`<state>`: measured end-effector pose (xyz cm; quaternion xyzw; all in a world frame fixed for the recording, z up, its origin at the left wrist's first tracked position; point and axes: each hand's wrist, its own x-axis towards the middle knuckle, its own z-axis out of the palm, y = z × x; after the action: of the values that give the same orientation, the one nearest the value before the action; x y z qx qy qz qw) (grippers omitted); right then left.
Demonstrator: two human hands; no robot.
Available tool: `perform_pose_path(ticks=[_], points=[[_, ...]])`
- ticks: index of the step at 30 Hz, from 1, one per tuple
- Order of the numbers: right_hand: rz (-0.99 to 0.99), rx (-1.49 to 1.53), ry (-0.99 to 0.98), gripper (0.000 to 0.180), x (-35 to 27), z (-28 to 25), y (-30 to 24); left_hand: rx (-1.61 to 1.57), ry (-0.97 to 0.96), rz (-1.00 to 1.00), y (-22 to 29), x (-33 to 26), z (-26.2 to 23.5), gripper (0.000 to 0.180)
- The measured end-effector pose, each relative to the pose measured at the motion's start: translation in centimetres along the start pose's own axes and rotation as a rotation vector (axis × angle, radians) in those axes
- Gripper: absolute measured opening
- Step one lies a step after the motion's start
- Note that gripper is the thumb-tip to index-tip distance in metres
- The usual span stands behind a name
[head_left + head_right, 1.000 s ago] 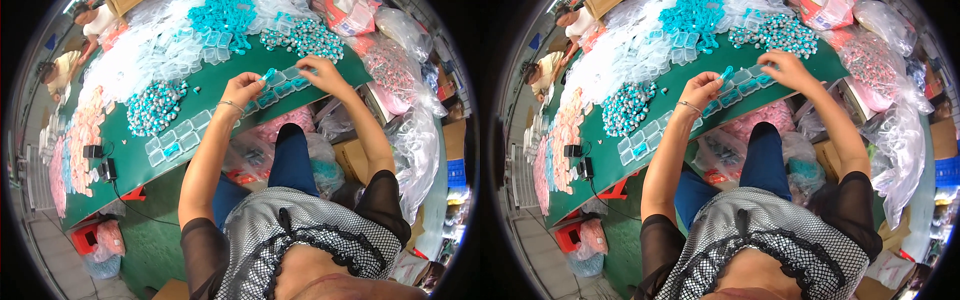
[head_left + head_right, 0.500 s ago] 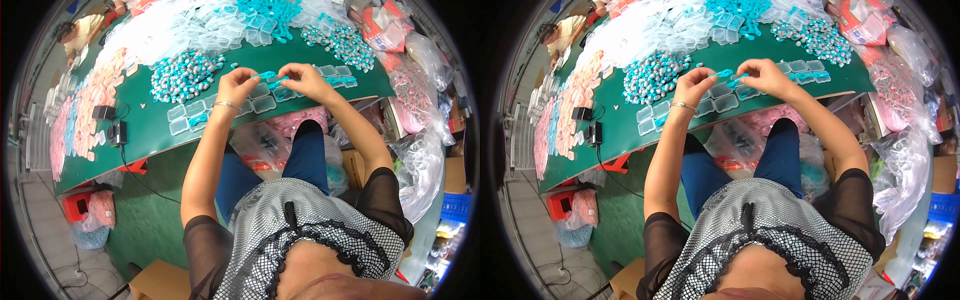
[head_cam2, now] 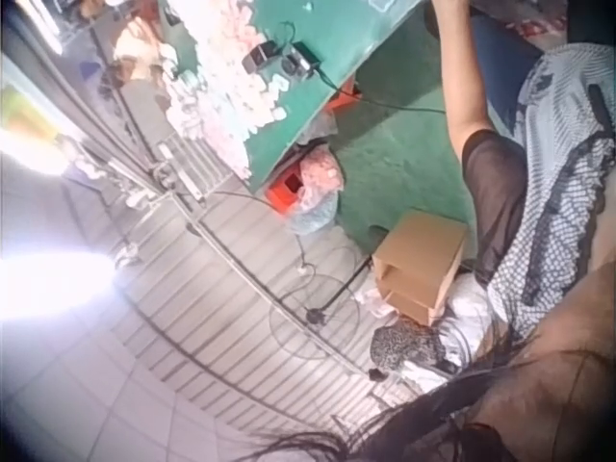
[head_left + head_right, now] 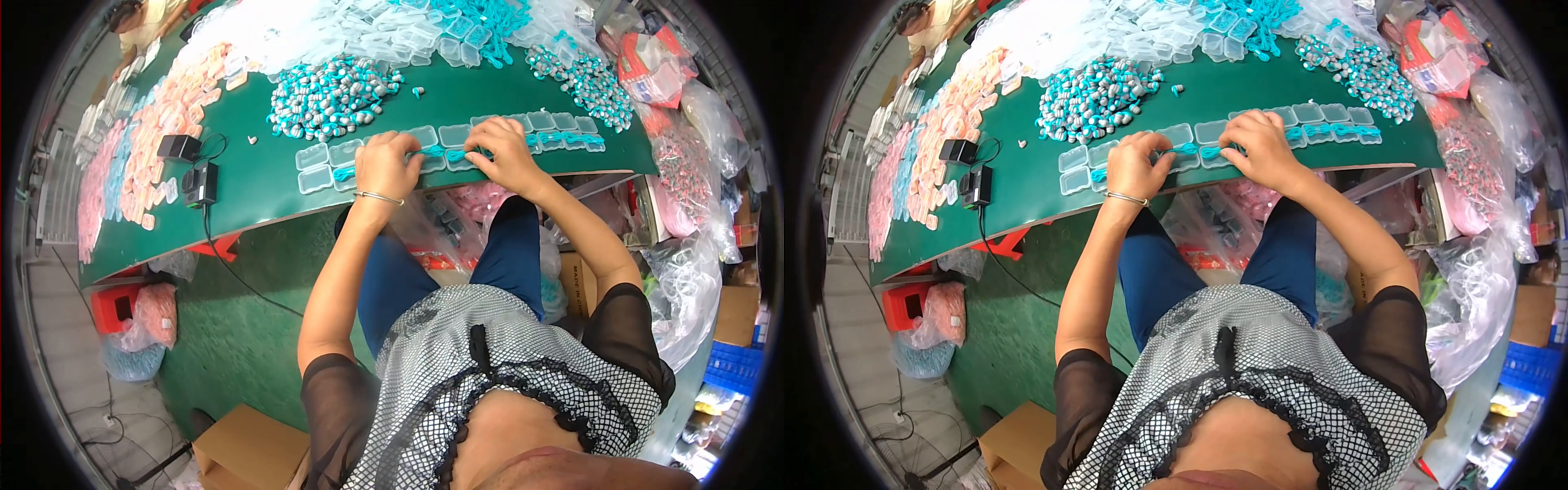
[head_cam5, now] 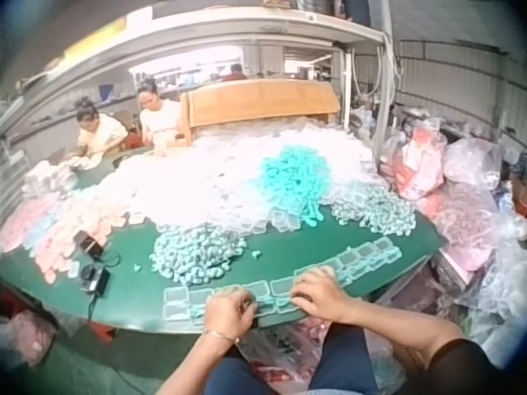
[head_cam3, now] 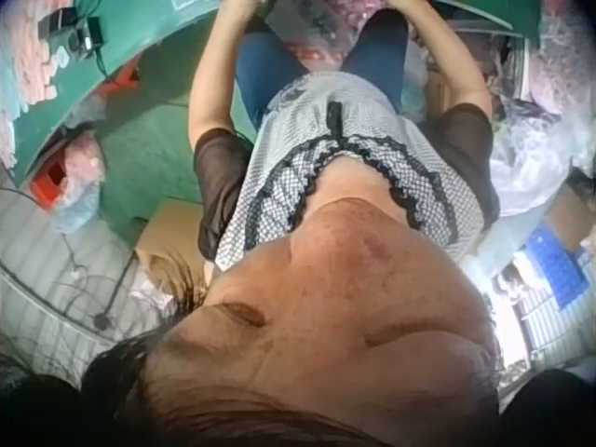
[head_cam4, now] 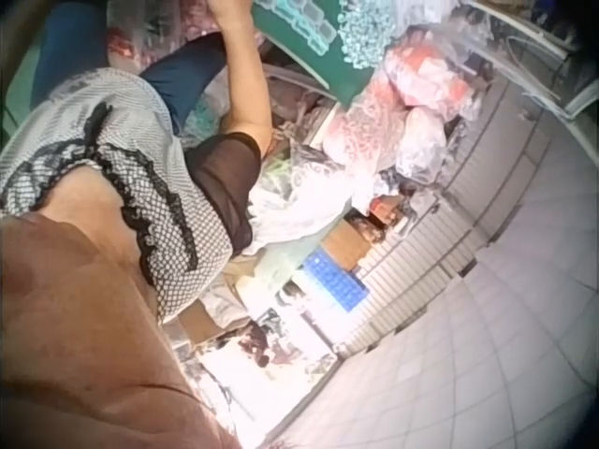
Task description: Manually picking up small blue beads and placing them into individual plastic storage containers on a workbench.
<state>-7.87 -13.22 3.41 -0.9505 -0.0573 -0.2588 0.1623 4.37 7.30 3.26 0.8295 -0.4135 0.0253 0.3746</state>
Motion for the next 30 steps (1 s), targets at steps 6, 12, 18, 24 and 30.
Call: perform_pose_path(ticks=[6,12,18,24,30], points=[[-0.034,-0.015,-0.040,0.012,0.3,-0.2,0.0,0.143,0.082,0.073,0.3,-0.2,-0.3,0.011],[-0.041,-0.048,-0.048,0.012,0.7,-0.2,-0.2,0.263,-0.016,0.010,0.7,0.1,-0.1,0.013],[-0.048,-0.007,-0.069,0.013,1.3,-0.5,-0.4,0.341,0.004,0.009,1.4,0.0,-0.3,0.012],[-0.049,-0.073,-0.090,0.015,1.4,-0.5,0.0,0.336,0.012,0.041,1.6,0.3,0.3,0.013],[0.125,0.030,-0.068,0.016,4.9,-1.2,4.2,0.097,0.175,0.095,-0.3,-0.2,-1.8,0.021]])
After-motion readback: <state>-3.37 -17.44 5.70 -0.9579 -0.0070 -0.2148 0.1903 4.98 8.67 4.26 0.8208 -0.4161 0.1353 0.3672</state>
